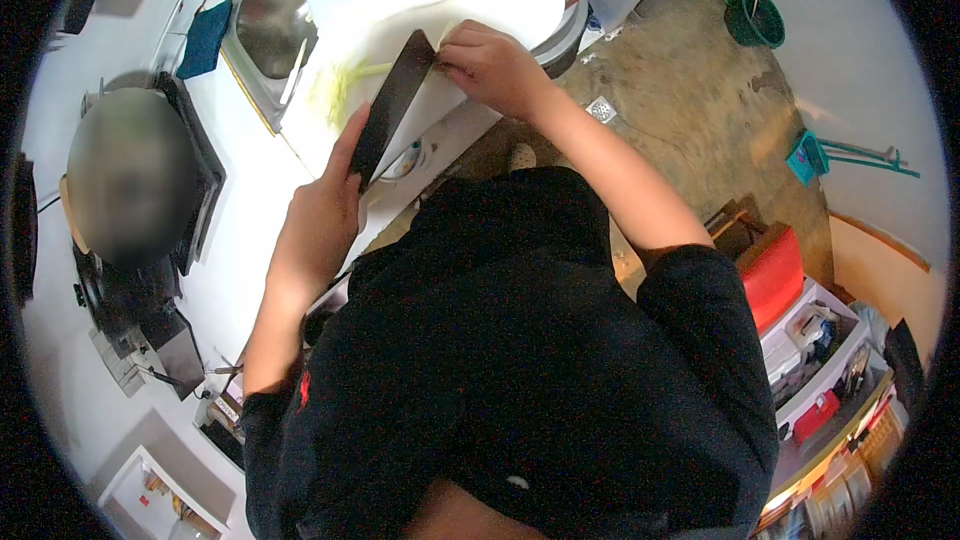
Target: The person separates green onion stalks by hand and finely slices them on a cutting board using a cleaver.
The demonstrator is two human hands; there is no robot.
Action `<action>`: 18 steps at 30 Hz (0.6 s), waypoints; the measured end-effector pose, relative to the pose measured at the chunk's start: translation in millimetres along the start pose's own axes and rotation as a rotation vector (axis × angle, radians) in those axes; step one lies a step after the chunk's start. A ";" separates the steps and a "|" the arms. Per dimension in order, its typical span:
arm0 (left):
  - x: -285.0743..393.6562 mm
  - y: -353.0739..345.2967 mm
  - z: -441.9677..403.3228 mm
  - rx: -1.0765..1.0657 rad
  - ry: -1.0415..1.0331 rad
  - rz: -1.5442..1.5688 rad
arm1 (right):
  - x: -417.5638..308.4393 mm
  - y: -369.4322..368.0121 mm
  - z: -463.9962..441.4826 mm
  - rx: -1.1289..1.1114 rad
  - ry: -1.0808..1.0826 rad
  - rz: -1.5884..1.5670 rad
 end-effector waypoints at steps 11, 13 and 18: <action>-23.5 -7.6 14.0 0.014 -0.023 0.171 | -1.3 -0.4 -7.6 -0.058 -0.037 -0.007; -23.8 -8.3 11.4 -0.020 0.002 0.189 | -2.3 -0.3 -9.1 -0.067 -0.035 0.006; -24.7 -17.6 6.8 0.048 -0.077 0.231 | -3.9 6.3 -15.8 -0.116 -0.004 -0.003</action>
Point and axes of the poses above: each hand's wrist, its own z-axis away from the middle knuckle, its own y-axis out of the back of the hand, x = y × z, the point moved 5 cm from there along -z, towards the middle knuckle, and after that the axes turned 7 degrees about y, right-handed, at the moved point
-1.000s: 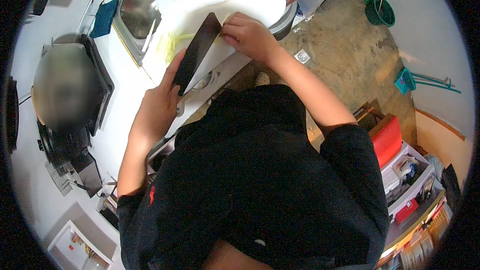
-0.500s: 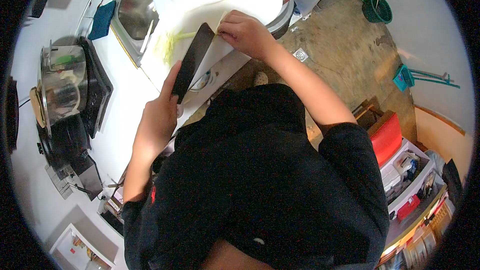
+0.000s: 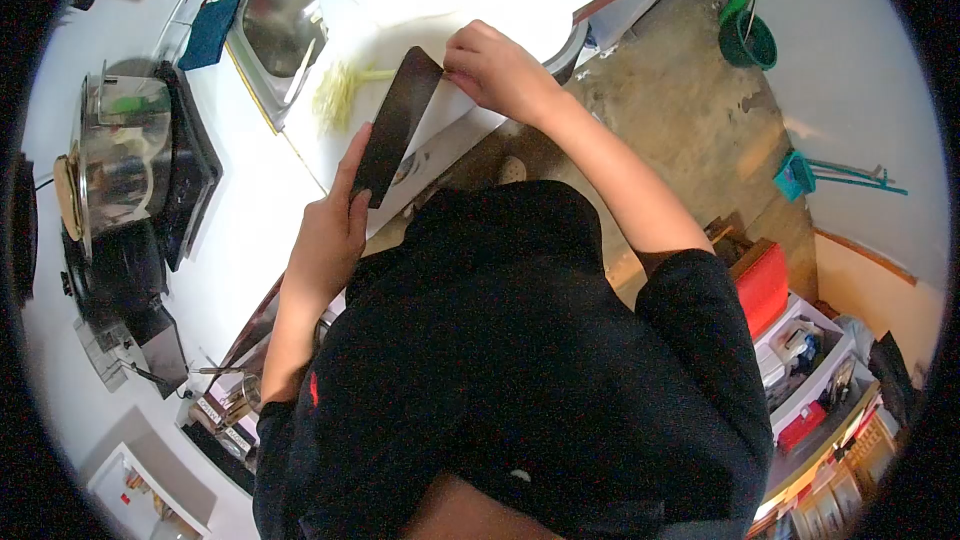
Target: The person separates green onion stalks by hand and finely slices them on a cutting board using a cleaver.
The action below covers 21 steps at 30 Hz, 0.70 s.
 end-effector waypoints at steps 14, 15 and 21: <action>-4.8 4.7 1.9 -0.012 0.080 0.109 | 0.9 6.3 -19.3 -0.191 0.027 0.015; -8.5 2.0 1.4 0.000 0.059 0.122 | 0.8 6.9 -20.9 -0.209 0.025 0.013; -8.5 -2.5 3.3 0.012 0.024 0.126 | 1.0 7.3 -26.0 -0.277 0.037 0.022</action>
Point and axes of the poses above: each hand's wrist, its own z-axis away from the middle knuckle, its own y-axis out of the back of the hand, x = y × z, the point moved 5 cm from there along -z, towards the middle knuckle, and after that the axes turned 7 degrees about y, right-handed, at the moved point
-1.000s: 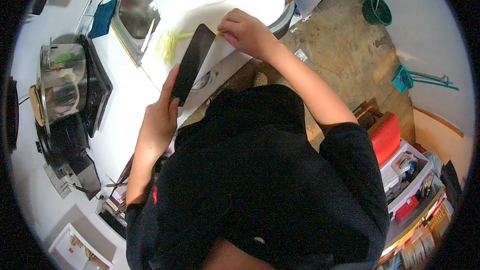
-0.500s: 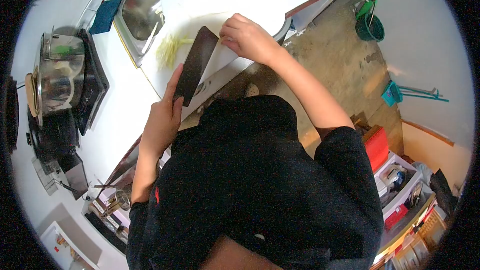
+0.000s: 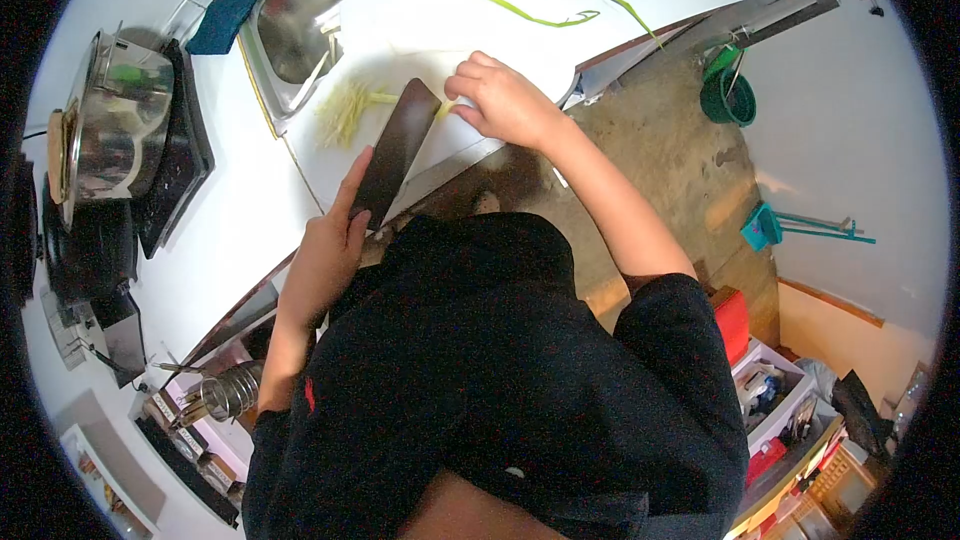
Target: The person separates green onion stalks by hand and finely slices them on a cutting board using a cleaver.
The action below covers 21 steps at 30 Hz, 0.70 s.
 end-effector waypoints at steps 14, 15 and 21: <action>-1.2 -0.8 -0.6 -0.019 0.039 0.068 | -9.3 1.1 6.5 0.148 0.177 0.121; -1.0 -1.2 -0.7 -0.015 0.038 0.064 | -8.1 0.2 7.4 0.131 0.143 0.109; -4.9 -6.9 -1.1 0.036 -0.027 0.079 | -6.1 -2.6 11.1 0.108 0.078 0.099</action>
Point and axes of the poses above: each hand's wrist, its own z-axis away from the middle knuckle, its own y-axis out of the back of the hand, x = y × z, the point moved 5 cm from there along -z, towards the middle knuckle, and after that the axes turned 7 degrees about y, right-handed, at the moved point
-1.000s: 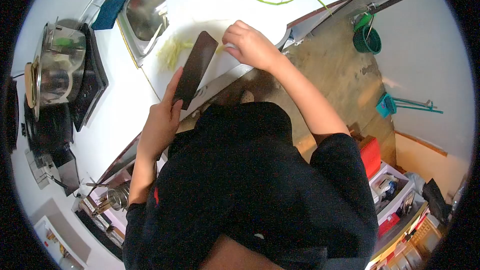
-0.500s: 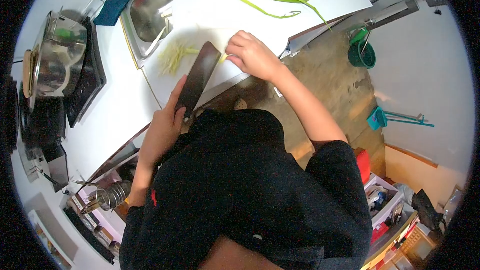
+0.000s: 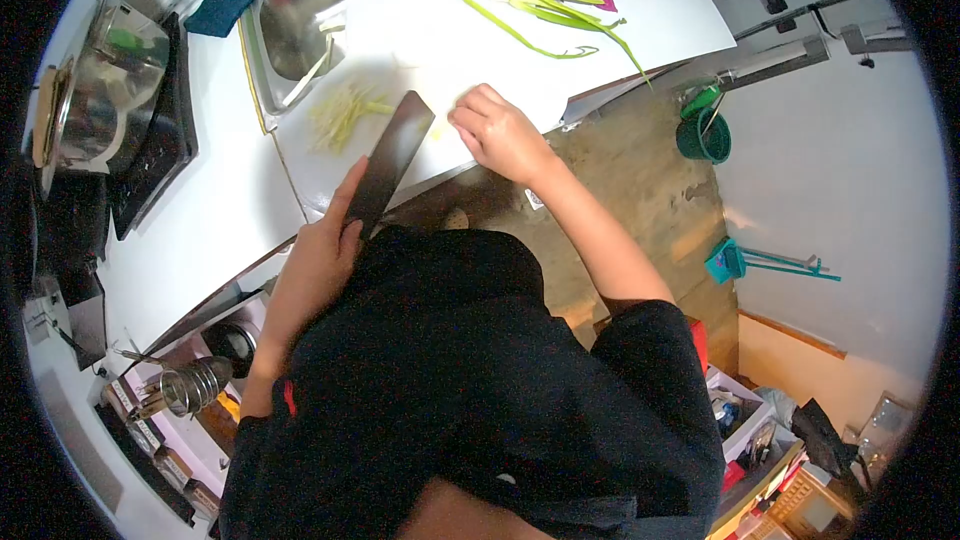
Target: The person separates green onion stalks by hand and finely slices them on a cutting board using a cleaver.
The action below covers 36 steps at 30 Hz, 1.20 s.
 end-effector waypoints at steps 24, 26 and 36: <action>-3.9 -4.3 0.5 0.004 0.007 -0.012 | -1.1 1.0 -9.8 -0.177 0.067 0.063; -3.9 -4.0 0.1 -0.003 0.018 -0.012 | -0.8 0.8 -10.3 -0.166 0.077 0.055; -2.0 -4.1 3.0 -0.002 0.031 0.005 | -1.6 0.8 -14.0 -0.191 0.058 0.036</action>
Point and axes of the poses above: each hand's wrist, its own z-axis away from the middle knuckle, its own y-axis out of the back of the hand, x = y × z, the point moved 5 cm from there along -z, towards the middle knuckle, and after that the axes turned 7 degrees about y, right-handed, at the moved point
